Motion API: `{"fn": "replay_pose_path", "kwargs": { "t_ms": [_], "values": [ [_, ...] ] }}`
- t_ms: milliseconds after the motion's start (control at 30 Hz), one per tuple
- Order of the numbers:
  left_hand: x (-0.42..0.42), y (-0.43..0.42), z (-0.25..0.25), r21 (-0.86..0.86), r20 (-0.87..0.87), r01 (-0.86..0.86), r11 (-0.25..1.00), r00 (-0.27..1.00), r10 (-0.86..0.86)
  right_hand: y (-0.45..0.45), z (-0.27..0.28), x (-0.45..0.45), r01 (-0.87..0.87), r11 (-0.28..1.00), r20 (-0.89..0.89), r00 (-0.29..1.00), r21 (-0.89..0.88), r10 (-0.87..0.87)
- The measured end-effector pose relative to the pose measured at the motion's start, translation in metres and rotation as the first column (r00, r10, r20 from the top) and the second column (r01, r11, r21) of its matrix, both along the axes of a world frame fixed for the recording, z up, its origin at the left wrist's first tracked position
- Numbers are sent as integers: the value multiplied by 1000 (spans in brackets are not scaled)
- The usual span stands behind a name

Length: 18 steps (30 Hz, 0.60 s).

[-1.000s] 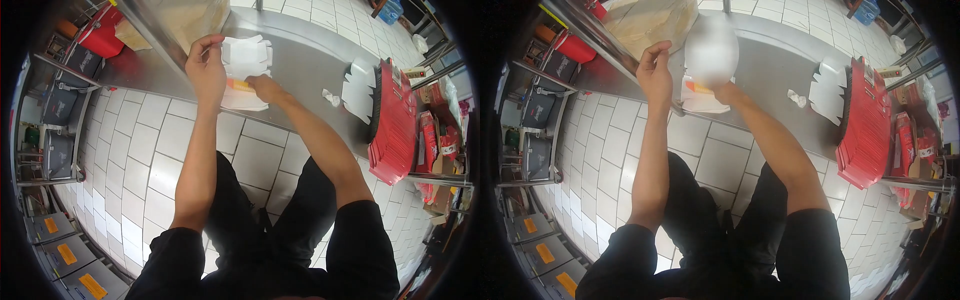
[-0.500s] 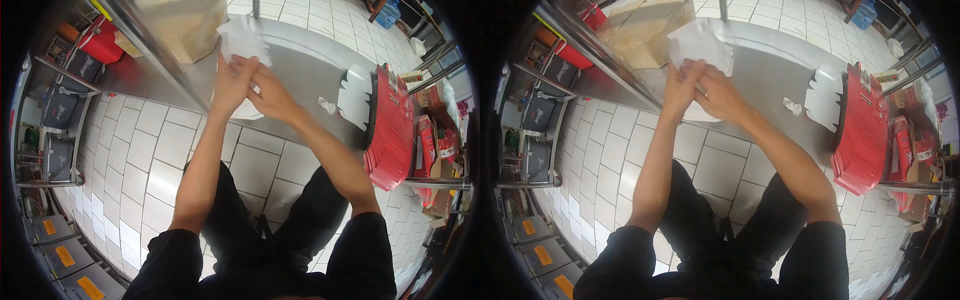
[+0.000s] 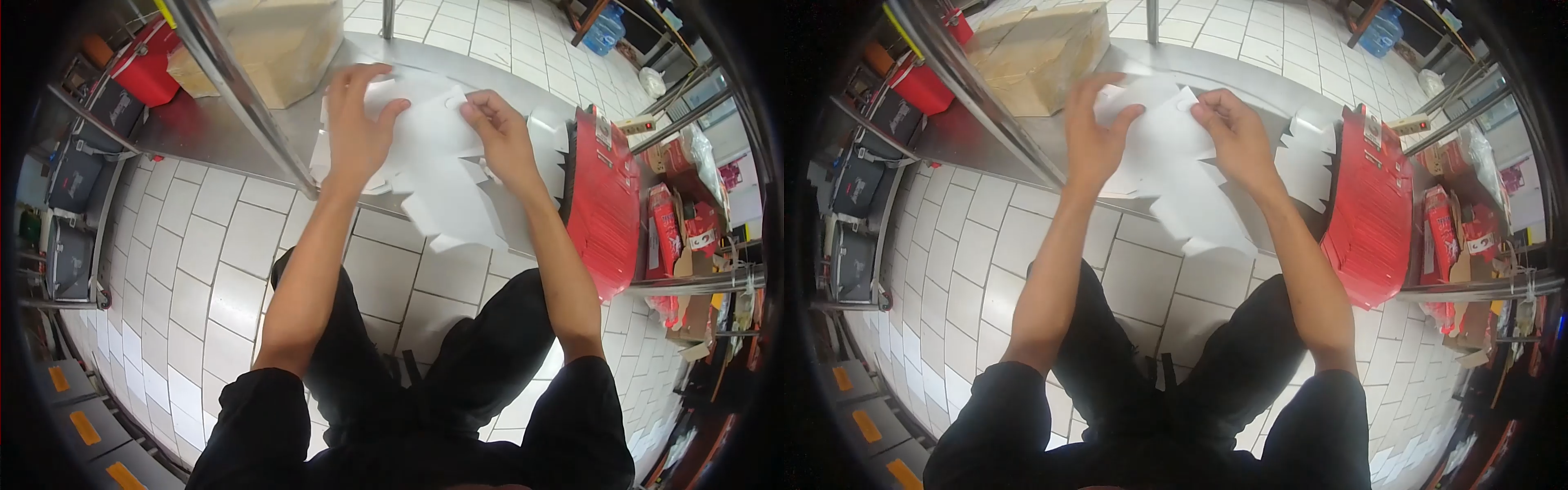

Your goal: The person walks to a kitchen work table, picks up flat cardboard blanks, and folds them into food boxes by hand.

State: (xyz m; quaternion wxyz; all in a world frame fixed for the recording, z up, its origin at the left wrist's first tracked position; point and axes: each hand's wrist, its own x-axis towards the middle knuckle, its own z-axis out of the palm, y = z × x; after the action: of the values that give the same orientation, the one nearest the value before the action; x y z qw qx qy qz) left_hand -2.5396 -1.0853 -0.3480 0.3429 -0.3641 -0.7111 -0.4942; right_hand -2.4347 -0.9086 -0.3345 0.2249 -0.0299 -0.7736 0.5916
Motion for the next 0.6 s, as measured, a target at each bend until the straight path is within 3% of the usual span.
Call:
{"fn": "replay_pose_path", "kwargs": {
  "t_ms": [33,67,133,167,200,233,267,333,400,433,467,600],
  "values": [
    [6,0,0,22,-15,-213,977,977,214,-3,-1,1,-9,1000,-6,1000,4,9],
    [14,0,5,26,-18,-218,976,976,219,-7,-4,2,63,998,-18,998,-18,-63],
    [30,3,16,-46,143,-101,994,984,107,-16,-3,8,139,989,-37,989,-39,-141],
    [39,8,19,-42,134,-93,995,986,98,-22,-2,11,186,982,-46,981,-7,-186],
    [48,16,22,128,385,54,990,917,-100,-26,0,13,235,972,-56,971,24,-233],
    [53,21,24,321,572,150,935,756,-318,-27,0,14,245,948,-225,954,203,-199],
    [52,23,24,321,567,163,933,756,-327,-26,2,14,257,945,-231,950,202,-209],
    [42,21,16,441,679,101,892,611,-406,-23,7,13,177,732,-451,871,658,195],
    [33,15,15,515,641,172,840,574,-510,-35,15,26,87,790,-285,952,607,114],
    [34,12,20,575,620,212,791,517,-590,-42,15,26,119,963,-173,982,241,-78],
    [36,11,24,633,595,242,735,456,-662,-45,14,25,199,967,7,980,-158,-201],
    [47,20,4,501,515,366,784,602,-610,-31,5,17,228,922,-46,966,-311,-255]
  ]
}}
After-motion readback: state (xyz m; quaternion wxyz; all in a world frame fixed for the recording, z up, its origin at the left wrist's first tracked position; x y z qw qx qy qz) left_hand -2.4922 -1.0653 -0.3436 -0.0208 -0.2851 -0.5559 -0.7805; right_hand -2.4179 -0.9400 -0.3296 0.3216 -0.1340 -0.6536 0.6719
